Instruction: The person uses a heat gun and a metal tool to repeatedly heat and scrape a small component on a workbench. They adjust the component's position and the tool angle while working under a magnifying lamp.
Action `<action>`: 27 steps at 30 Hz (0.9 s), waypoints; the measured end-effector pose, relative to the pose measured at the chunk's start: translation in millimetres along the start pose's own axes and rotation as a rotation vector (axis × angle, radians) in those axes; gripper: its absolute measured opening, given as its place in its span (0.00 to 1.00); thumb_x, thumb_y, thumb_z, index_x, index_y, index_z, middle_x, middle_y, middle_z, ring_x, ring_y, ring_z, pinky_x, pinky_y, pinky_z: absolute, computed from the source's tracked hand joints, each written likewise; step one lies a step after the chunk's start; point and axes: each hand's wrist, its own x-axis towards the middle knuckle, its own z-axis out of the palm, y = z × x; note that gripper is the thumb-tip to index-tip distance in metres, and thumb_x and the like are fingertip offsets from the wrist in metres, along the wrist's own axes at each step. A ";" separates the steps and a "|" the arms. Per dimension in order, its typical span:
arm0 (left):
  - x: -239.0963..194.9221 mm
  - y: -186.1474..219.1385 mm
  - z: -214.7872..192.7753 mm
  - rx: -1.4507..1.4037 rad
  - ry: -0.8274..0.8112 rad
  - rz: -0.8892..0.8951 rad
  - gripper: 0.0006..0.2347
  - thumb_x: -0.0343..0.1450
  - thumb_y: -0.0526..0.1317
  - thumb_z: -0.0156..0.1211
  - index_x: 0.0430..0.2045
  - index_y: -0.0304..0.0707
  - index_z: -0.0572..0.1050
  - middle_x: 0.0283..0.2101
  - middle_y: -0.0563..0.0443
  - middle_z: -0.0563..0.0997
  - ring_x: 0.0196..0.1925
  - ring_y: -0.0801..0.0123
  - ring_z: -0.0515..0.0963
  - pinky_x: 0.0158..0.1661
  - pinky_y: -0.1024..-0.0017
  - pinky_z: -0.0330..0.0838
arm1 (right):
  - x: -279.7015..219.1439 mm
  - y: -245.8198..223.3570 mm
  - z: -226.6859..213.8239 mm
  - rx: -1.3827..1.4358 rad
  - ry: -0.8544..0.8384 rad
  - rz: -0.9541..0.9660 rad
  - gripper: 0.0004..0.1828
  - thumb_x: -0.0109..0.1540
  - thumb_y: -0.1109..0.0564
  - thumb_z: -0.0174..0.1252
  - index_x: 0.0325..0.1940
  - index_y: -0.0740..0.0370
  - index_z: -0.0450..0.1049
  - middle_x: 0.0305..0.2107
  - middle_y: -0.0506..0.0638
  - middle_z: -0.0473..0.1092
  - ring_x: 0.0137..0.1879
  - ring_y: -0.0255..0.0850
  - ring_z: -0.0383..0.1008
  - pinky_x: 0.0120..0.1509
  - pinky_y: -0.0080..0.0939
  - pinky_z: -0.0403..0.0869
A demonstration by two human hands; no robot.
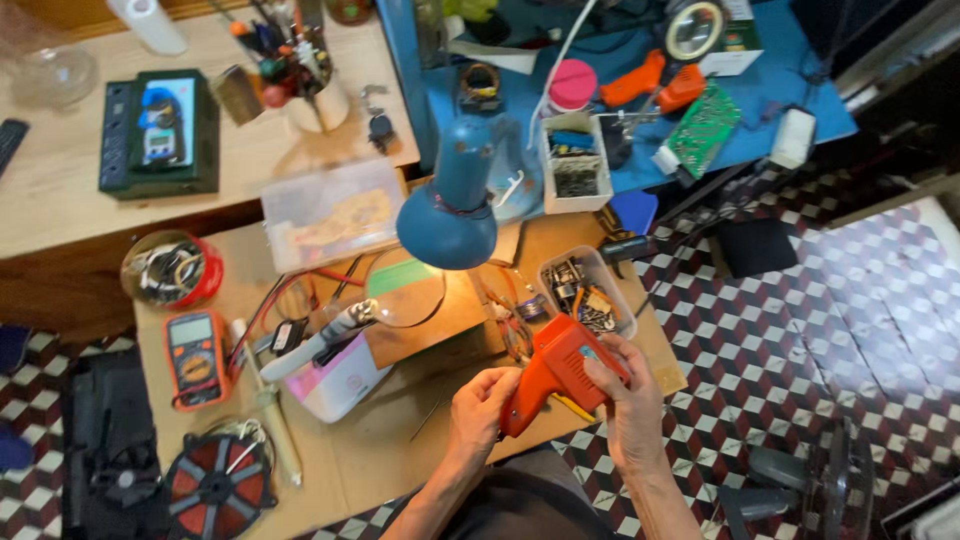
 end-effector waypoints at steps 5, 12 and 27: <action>-16.6 19.2 8.9 -0.026 0.006 -0.002 0.14 0.72 0.45 0.60 0.41 0.31 0.80 0.31 0.55 0.83 0.28 0.81 0.77 0.28 0.82 0.69 | -1.9 -0.8 -4.5 -0.022 -0.063 -0.024 0.32 0.58 0.57 0.65 0.64 0.66 0.65 0.48 0.55 0.71 0.48 0.37 0.73 0.47 0.35 0.73; -28.7 21.2 -0.4 -0.029 -0.002 -0.005 0.14 0.73 0.45 0.60 0.42 0.30 0.80 0.33 0.55 0.83 0.31 0.80 0.76 0.32 0.81 0.70 | 1.1 4.3 1.5 -0.038 -0.096 0.028 0.33 0.57 0.57 0.64 0.64 0.64 0.64 0.47 0.54 0.70 0.49 0.38 0.74 0.49 0.37 0.75; -31.9 26.8 -6.3 -0.117 -0.017 -0.005 0.15 0.71 0.46 0.62 0.41 0.29 0.80 0.36 0.51 0.85 0.36 0.77 0.81 0.39 0.79 0.76 | 7.6 11.1 4.7 0.003 -0.081 0.152 0.28 0.57 0.56 0.60 0.61 0.60 0.66 0.49 0.51 0.72 0.54 0.40 0.75 0.56 0.45 0.77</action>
